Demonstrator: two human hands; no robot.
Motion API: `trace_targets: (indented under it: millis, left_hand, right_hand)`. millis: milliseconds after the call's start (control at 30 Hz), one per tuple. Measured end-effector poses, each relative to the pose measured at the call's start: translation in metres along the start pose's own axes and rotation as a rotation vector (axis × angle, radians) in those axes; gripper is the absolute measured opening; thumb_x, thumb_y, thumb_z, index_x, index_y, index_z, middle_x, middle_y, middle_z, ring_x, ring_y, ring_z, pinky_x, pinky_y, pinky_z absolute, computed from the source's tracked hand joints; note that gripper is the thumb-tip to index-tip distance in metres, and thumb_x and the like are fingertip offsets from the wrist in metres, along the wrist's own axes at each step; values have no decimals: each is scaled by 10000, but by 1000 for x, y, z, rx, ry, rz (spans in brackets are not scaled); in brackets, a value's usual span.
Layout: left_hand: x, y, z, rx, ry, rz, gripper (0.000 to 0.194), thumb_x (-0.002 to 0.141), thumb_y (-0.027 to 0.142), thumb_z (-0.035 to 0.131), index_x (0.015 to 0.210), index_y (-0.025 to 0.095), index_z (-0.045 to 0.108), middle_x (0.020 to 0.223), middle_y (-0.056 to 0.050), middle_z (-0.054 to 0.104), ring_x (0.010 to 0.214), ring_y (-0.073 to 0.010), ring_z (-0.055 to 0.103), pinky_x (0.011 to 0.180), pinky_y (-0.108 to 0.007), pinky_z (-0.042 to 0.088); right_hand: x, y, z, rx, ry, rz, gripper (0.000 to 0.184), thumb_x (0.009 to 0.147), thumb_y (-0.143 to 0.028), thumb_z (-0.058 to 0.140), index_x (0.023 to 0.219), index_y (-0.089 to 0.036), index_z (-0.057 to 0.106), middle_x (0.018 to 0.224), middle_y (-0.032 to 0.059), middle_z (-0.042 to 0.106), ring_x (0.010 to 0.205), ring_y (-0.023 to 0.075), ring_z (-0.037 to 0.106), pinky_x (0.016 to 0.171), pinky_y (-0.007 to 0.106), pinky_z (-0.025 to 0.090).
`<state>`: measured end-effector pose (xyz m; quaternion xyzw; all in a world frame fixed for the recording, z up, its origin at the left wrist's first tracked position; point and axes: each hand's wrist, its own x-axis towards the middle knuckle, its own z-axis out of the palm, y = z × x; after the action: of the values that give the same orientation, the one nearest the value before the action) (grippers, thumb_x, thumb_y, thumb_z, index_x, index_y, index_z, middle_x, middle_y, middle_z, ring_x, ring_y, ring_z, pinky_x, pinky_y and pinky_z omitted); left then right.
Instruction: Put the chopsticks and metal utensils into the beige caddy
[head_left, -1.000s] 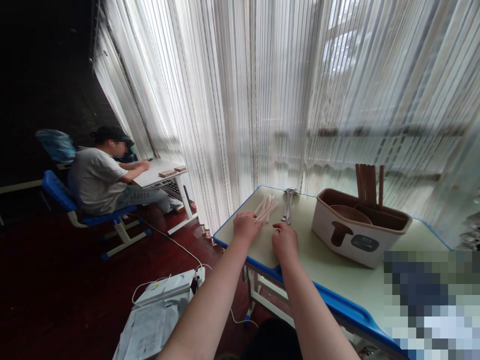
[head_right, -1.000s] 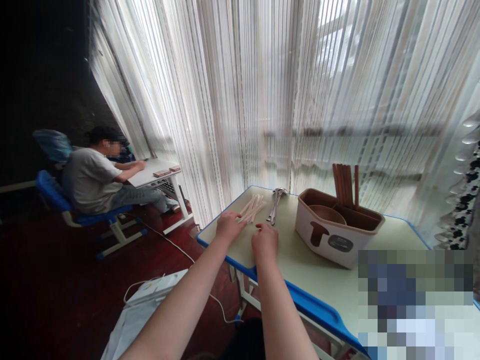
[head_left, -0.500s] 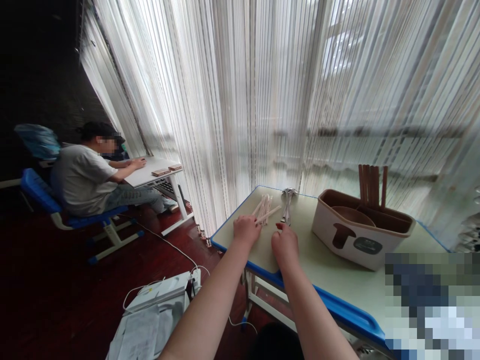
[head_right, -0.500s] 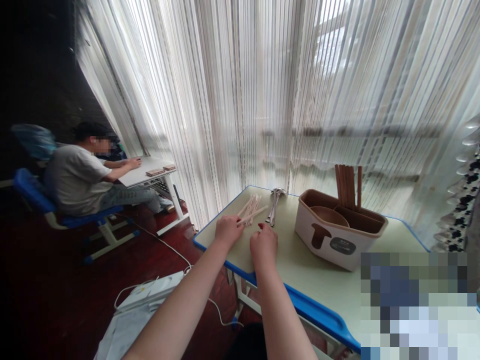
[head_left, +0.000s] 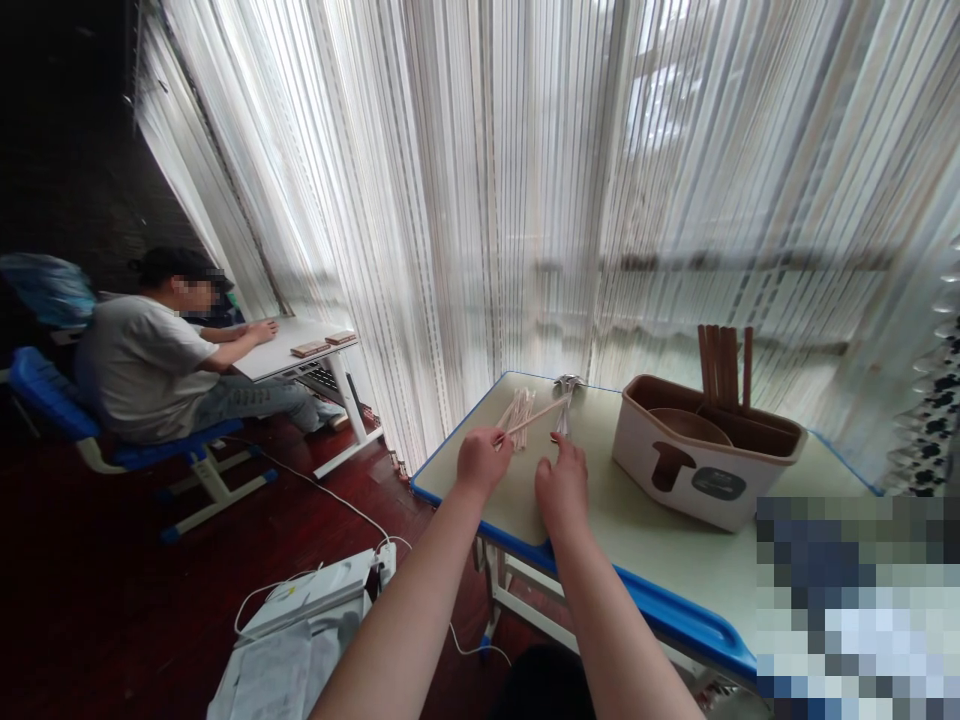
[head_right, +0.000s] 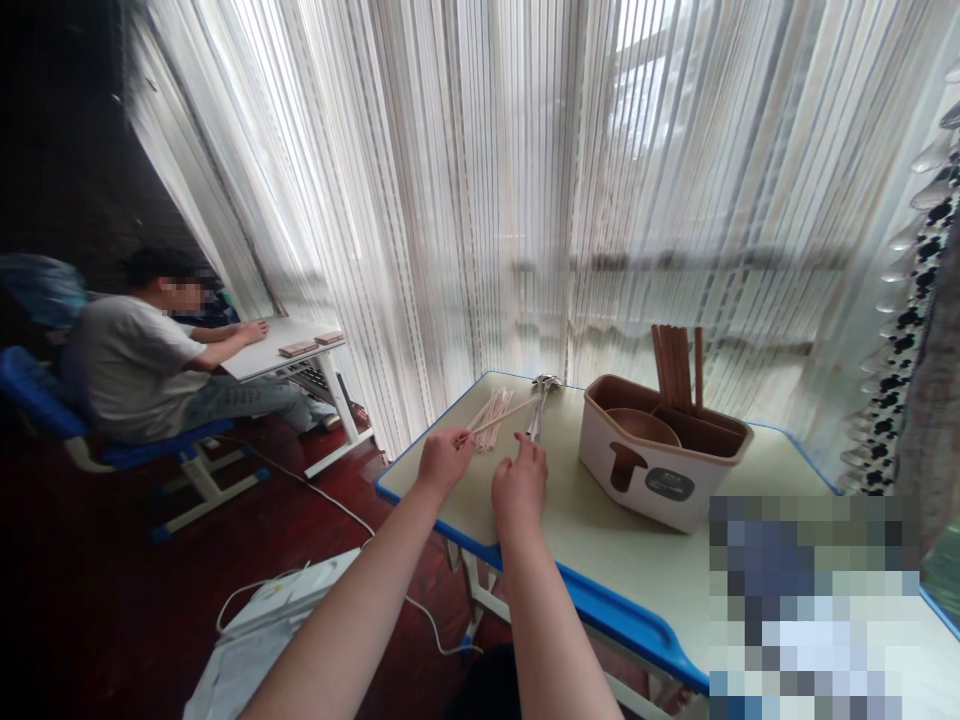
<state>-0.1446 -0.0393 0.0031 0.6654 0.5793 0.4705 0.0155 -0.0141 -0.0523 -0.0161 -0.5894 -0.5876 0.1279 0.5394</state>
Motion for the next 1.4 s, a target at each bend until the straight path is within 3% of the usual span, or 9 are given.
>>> trace_targets:
  millis: [100,200,300,467,667,900,967,1067,1400]
  left_hand:
    - [0,0,-2,-302,-53,-75,243,788,298,523,820,141,706,767,-64,690,708,-164,607,676,-263,440]
    - [2,-2,-5,-521,-72,-184,243,764,317,543,784,141,709,730,-43,691,700,-152,599,664,-245,433]
    - [4,-4,-6,-629,-33,-294,242,736,329,559,740,137,706,684,-28,680,609,-124,554,591,-228,403]
    - [2,-5,-4,-704,-131,-354,198,654,308,625,697,134,709,624,-27,671,539,-112,509,549,-228,378]
    - [0,1,-2,-625,-291,-240,162,656,268,623,683,135,711,648,-45,683,606,-137,552,586,-237,398]
    - [-2,5,-3,-447,-271,26,247,720,291,624,916,162,701,800,-33,658,643,-111,510,603,-225,410]
    - [-3,5,-3,-458,-285,66,241,731,324,629,893,160,700,827,-38,642,668,-111,515,619,-225,419]
    - [-2,6,-4,-501,-314,91,250,753,372,615,817,148,707,848,-55,629,709,-124,536,645,-237,429]
    - [-3,7,-5,-604,-456,43,279,730,391,647,835,140,708,833,-57,616,691,-120,547,624,-234,432]
  right_hand:
    - [0,-2,-2,105,-8,95,446,768,-230,418,1178,-78,509,1118,193,562,1006,284,532,882,397,398]
    - [-1,-6,-6,194,-65,138,361,834,-336,380,1018,-119,603,1008,156,629,927,258,567,835,368,408]
    - [-3,-10,-10,268,-86,84,378,863,-392,351,846,-155,645,908,118,657,891,232,575,826,336,397]
    - [-4,-13,-12,368,-2,120,380,848,-442,392,948,-153,618,978,118,643,923,227,559,818,325,386]
    - [-2,-17,-17,624,53,257,325,818,-456,442,877,-168,579,843,54,637,798,190,555,733,294,401]
    - [-6,-22,-22,579,131,105,285,833,-413,456,888,-161,578,818,57,619,759,175,545,688,279,403]
    - [-6,-23,-23,581,118,80,283,839,-400,458,917,-157,581,846,66,621,757,172,548,680,276,410]
    - [-6,-24,-23,607,102,65,266,835,-392,479,913,-159,579,837,58,620,737,161,546,678,271,416]
    - [-5,-24,-25,604,143,85,297,820,-427,498,890,-154,595,838,64,639,773,173,558,706,283,428]
